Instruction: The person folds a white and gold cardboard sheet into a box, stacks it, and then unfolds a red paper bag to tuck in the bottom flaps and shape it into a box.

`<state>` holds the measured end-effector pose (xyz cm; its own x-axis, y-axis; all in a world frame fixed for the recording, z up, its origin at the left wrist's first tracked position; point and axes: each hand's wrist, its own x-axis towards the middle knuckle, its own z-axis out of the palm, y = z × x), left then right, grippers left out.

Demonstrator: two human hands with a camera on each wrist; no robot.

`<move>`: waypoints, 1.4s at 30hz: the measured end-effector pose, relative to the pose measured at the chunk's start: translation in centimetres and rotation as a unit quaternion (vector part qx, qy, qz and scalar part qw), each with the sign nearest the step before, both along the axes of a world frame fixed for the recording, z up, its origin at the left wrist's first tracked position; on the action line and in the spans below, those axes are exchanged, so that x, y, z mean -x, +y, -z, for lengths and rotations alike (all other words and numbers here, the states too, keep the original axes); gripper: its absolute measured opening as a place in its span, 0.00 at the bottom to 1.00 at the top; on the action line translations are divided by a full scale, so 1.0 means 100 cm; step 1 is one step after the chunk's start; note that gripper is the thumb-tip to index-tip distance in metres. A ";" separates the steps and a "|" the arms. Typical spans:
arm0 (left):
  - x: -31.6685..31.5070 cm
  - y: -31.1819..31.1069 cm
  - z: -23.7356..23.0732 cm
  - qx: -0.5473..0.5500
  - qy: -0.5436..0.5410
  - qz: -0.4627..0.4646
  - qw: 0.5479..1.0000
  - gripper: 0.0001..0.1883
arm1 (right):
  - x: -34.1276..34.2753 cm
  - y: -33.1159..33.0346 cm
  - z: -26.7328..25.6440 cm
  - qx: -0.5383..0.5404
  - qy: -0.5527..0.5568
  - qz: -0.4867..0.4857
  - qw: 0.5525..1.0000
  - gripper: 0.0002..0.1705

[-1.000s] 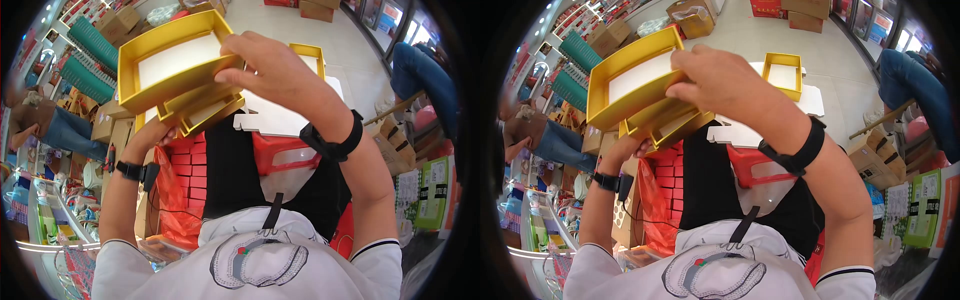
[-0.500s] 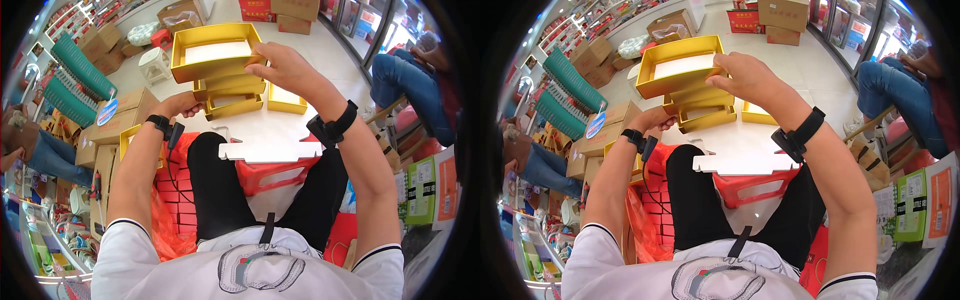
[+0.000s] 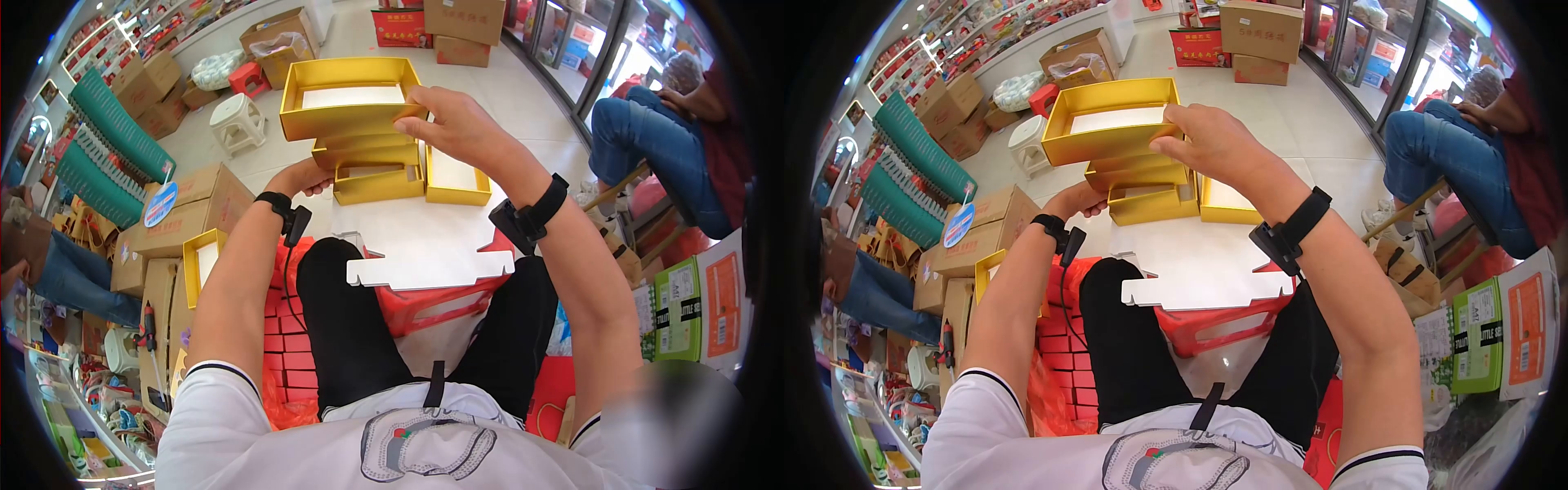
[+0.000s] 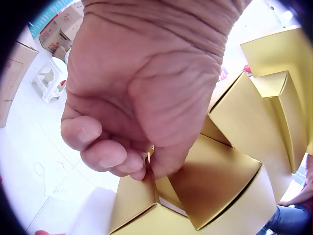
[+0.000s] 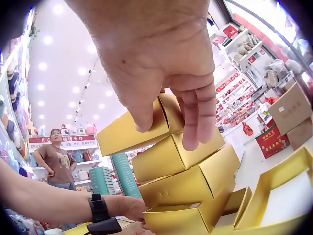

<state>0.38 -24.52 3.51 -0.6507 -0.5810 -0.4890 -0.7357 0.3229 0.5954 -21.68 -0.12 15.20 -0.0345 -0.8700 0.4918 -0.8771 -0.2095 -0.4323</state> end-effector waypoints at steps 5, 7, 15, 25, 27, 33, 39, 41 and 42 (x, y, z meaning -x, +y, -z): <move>-0.001 -0.009 0.011 0.042 0.027 0.026 0.998 0.16 | -0.004 0.003 -0.007 -0.028 -0.030 0.004 0.999 0.16; -0.001 -0.005 0.011 0.076 0.034 0.022 0.996 0.14 | -0.004 0.005 -0.008 -0.018 -0.037 0.000 0.999 0.16; -0.006 0.006 0.018 0.098 0.067 -0.025 0.993 0.19 | 0.028 0.052 -0.008 0.013 -0.139 0.053 0.989 0.16; -0.007 0.016 0.025 0.071 0.133 -0.056 0.987 0.20 | 0.119 0.133 0.049 -0.080 -0.210 0.232 0.946 0.13; -0.008 0.017 0.027 0.067 0.134 -0.066 0.986 0.20 | 0.122 0.136 0.065 -0.111 -0.206 0.231 0.944 0.12; -0.008 0.019 0.027 0.067 0.140 -0.082 0.984 0.20 | 0.112 0.125 0.088 -0.149 -0.184 0.200 0.951 0.11; -0.021 0.037 0.022 0.067 0.162 -0.099 0.980 0.20 | 0.113 0.108 0.108 -0.142 -0.110 0.189 0.965 0.11; -0.027 0.042 0.024 0.064 0.170 -0.098 0.978 0.21 | 0.115 0.108 0.113 -0.149 -0.089 0.197 0.965 0.11; -0.029 0.045 0.022 0.058 0.170 -0.097 0.979 0.21 | 0.111 0.108 0.111 -0.161 -0.097 0.203 0.961 0.12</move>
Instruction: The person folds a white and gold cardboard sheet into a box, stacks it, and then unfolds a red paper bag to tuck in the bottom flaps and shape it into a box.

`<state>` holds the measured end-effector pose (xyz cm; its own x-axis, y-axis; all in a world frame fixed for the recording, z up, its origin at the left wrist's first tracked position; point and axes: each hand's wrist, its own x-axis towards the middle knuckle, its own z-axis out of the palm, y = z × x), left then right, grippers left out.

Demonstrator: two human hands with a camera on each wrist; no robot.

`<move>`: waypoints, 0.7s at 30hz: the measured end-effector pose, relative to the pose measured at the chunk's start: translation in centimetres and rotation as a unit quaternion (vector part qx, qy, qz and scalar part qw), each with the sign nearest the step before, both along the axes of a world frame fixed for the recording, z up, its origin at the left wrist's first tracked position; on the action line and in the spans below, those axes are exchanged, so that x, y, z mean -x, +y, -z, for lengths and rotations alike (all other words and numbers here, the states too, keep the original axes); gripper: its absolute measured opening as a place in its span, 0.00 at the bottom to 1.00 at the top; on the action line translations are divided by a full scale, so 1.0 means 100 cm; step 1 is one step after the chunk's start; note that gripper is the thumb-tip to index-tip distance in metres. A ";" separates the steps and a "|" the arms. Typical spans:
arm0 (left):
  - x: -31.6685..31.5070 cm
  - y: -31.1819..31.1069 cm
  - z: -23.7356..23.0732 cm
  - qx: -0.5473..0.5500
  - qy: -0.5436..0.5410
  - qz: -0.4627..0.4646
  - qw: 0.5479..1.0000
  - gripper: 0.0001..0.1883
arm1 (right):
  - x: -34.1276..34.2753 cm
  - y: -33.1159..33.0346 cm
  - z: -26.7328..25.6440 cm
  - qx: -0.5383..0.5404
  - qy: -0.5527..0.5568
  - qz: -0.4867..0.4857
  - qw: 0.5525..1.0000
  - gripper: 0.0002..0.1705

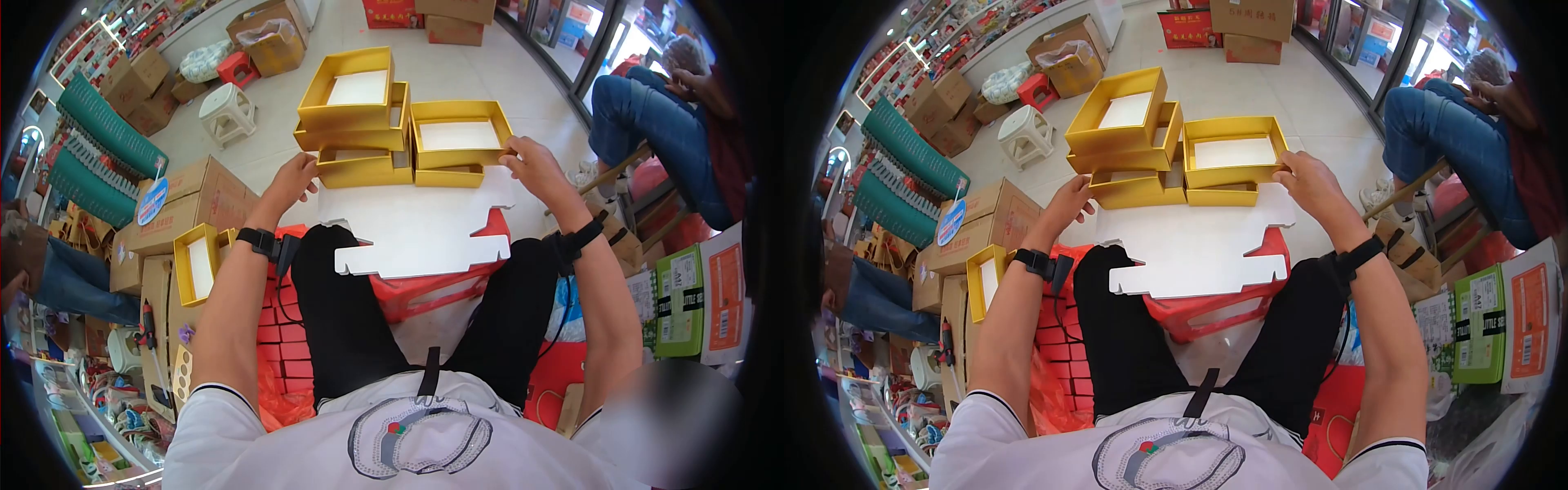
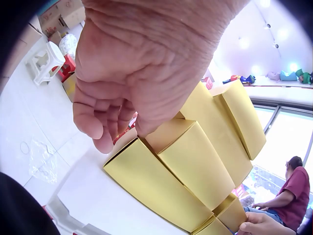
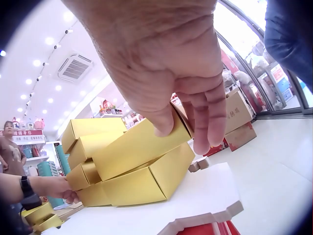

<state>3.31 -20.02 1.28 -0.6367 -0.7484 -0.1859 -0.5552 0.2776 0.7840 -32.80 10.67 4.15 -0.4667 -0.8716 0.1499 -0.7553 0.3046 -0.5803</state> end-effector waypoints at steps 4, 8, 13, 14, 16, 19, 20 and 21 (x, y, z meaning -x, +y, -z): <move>-0.009 0.015 -0.005 -0.023 0.016 0.007 1.000 0.21 | -0.001 0.002 0.007 0.036 0.038 -0.029 0.998 0.16; -0.019 0.019 0.005 -0.015 0.045 0.002 0.999 0.21 | -0.008 0.010 0.001 0.061 0.019 -0.014 0.998 0.29; -0.041 0.023 0.013 -0.009 0.039 -0.028 0.999 0.20 | -0.010 0.042 -0.015 0.072 -0.033 0.024 0.997 0.33; -0.044 0.034 0.006 -0.006 0.039 -0.048 0.998 0.20 | -0.013 0.059 -0.012 0.068 -0.046 0.036 0.996 0.32; -0.055 0.045 0.007 -0.001 0.046 -0.031 0.998 0.18 | -0.010 0.078 -0.016 0.082 -0.054 0.044 0.994 0.31; -0.066 0.073 0.009 -0.002 0.043 0.006 0.999 0.16 | -0.013 0.111 -0.012 0.058 -0.090 0.084 0.991 0.29; -0.063 0.093 0.001 -0.013 0.037 0.011 0.999 0.16 | -0.015 0.122 -0.010 0.064 -0.118 0.091 0.987 0.27; -0.059 0.110 -0.005 -0.026 0.030 0.016 0.999 0.15 | -0.013 0.134 -0.007 0.057 -0.127 0.100 0.985 0.26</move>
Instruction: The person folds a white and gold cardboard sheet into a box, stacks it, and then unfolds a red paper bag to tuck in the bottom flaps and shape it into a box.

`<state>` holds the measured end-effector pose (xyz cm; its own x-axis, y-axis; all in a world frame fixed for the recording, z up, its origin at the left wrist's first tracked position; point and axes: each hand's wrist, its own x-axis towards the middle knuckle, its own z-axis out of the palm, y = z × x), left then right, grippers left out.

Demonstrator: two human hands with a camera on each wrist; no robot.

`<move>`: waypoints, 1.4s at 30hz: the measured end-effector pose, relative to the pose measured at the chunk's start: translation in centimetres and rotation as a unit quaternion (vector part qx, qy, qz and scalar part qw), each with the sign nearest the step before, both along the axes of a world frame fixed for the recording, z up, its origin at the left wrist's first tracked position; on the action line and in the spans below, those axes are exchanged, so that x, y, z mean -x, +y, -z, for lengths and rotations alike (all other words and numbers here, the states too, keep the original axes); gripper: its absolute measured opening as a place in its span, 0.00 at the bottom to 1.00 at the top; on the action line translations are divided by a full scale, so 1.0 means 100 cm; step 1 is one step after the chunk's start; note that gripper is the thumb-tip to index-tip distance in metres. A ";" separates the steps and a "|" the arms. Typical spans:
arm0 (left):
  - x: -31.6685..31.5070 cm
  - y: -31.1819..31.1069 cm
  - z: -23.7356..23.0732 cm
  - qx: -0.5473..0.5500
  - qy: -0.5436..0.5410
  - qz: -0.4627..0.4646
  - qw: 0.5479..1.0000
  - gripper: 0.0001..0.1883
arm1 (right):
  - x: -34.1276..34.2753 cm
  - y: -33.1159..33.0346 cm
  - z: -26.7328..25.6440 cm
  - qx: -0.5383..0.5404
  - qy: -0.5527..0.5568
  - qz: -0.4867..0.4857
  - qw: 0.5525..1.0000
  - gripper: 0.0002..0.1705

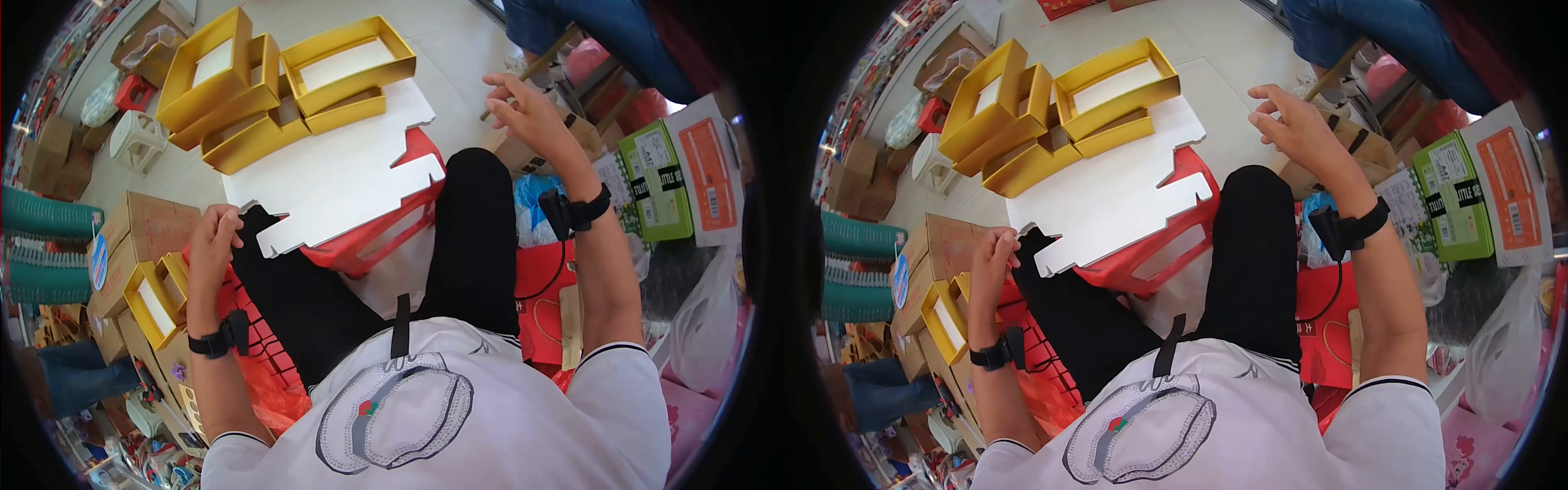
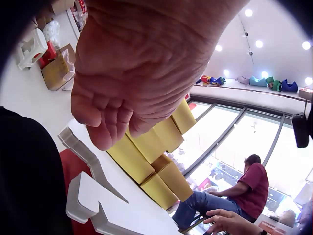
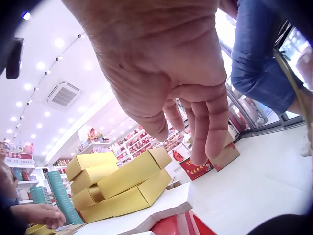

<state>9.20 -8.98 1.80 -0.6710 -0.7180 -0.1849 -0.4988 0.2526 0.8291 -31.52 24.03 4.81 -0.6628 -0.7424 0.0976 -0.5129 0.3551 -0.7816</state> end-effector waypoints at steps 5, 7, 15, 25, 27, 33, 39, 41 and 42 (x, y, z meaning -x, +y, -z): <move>0.021 0.062 -0.006 0.037 0.007 0.100 0.994 0.13 | 0.003 0.070 0.029 -0.051 -0.051 0.064 0.995 0.19; 0.032 0.081 -0.003 0.034 0.014 0.121 0.992 0.11 | 0.003 0.100 0.029 -0.136 -0.071 0.112 0.982 0.19; 0.052 0.099 0.016 0.072 0.013 0.167 0.983 0.10 | 0.001 0.219 0.101 -0.208 -0.014 0.155 0.966 0.19; 0.060 0.096 0.026 0.050 -0.023 0.128 0.990 0.11 | -0.005 0.254 0.231 -0.246 -0.095 0.151 0.953 0.27; 0.061 0.097 0.026 0.050 -0.044 0.121 0.990 0.11 | -0.016 0.232 0.271 -0.227 -0.137 0.184 0.946 0.32; 0.065 0.092 0.029 0.058 -0.082 0.105 0.989 0.12 | -0.027 0.192 0.339 -0.312 -0.224 0.211 0.899 0.44; 0.068 0.095 0.031 0.104 -0.123 0.087 0.983 0.14 | -0.041 0.191 0.422 -0.247 -0.151 0.272 0.918 0.43; 0.070 0.096 0.031 0.112 -0.125 0.084 0.982 0.15 | -0.050 0.192 0.441 -0.205 -0.118 0.291 0.927 0.37; 0.070 0.096 0.031 0.115 -0.128 0.083 0.982 0.15 | -0.053 0.190 0.439 -0.219 -0.117 0.286 0.926 0.34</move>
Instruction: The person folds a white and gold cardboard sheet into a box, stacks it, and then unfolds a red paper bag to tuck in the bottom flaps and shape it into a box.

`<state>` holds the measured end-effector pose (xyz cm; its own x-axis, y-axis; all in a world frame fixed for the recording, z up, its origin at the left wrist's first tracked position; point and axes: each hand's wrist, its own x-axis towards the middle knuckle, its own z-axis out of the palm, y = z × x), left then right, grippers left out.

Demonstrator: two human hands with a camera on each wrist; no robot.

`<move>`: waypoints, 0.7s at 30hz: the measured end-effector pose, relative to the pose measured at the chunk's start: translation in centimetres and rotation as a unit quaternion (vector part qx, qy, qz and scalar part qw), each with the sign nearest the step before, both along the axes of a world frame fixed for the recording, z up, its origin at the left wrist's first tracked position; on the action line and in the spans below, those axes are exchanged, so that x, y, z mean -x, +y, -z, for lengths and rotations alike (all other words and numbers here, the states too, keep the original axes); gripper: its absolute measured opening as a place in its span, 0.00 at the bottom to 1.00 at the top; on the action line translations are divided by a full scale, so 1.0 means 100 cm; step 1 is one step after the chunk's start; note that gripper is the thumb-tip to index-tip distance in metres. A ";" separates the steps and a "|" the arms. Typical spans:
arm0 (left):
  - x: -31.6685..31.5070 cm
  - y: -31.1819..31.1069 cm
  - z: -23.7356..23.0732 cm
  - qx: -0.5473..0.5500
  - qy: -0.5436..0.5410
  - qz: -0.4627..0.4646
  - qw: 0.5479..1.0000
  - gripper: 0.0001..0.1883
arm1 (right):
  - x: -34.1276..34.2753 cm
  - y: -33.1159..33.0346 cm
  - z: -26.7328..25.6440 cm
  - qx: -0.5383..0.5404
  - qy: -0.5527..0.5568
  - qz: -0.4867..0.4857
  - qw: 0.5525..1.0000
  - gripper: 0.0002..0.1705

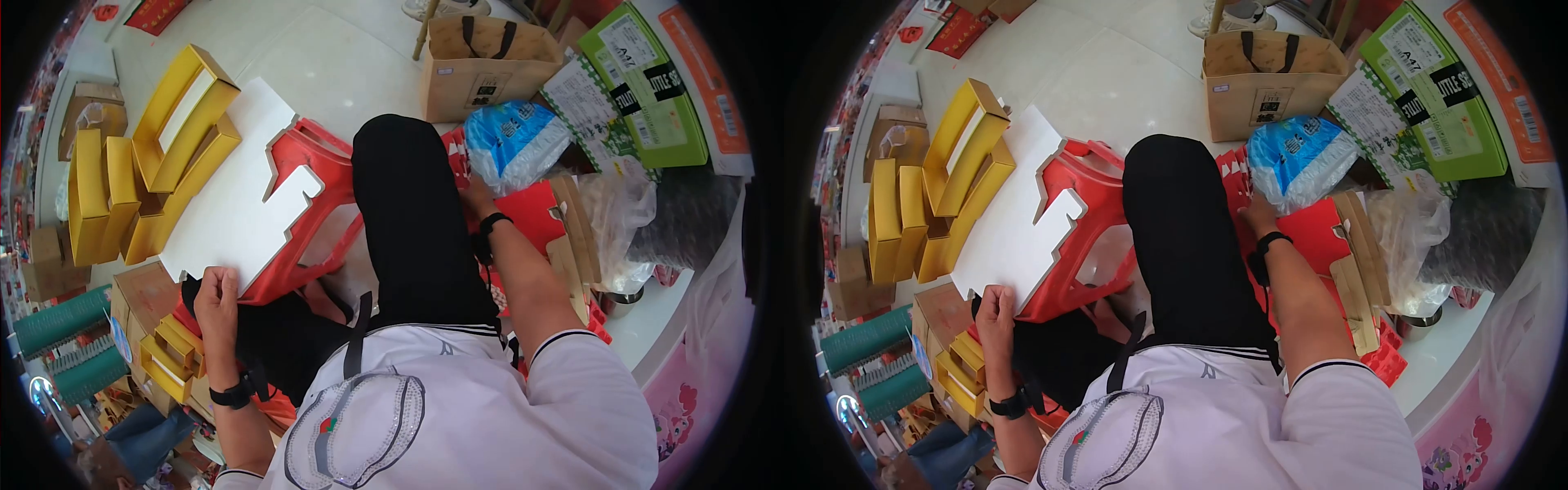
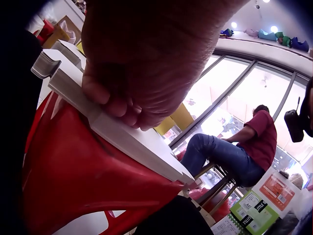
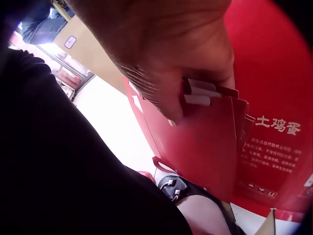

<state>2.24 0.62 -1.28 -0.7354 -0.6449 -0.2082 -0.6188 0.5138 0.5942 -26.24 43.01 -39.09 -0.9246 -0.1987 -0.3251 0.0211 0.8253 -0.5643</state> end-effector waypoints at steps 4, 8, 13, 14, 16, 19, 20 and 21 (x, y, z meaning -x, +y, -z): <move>0.000 -0.002 0.005 0.013 0.012 0.008 1.000 0.16 | -0.001 -0.003 -0.021 -0.018 -0.016 -0.017 1.000 0.24; 0.002 -0.001 0.006 0.021 0.036 0.021 0.999 0.16 | 0.001 -0.003 -0.070 0.057 0.033 -0.014 0.998 0.22; 0.005 0.006 0.002 0.029 0.046 0.024 0.998 0.16 | 0.021 0.006 -0.199 0.072 0.102 -0.005 0.992 0.18; 0.005 0.006 0.003 0.030 0.055 0.025 0.998 0.16 | 0.026 0.011 -0.213 0.108 0.139 0.002 0.984 0.18; 0.003 0.005 0.005 0.033 0.048 0.025 0.998 0.15 | 0.034 0.023 -0.251 0.145 0.191 0.021 0.971 0.20; 0.004 0.007 -0.001 0.037 0.043 0.030 0.998 0.14 | 0.029 0.023 -0.328 0.404 0.074 0.102 0.906 0.19; 0.004 0.009 -0.004 0.038 0.042 0.031 0.998 0.13 | 0.023 0.019 -0.353 0.456 0.061 0.116 0.881 0.20; 0.003 0.008 -0.006 0.004 0.056 0.030 0.998 0.12 | 0.016 0.011 -0.377 0.508 0.047 0.126 0.851 0.21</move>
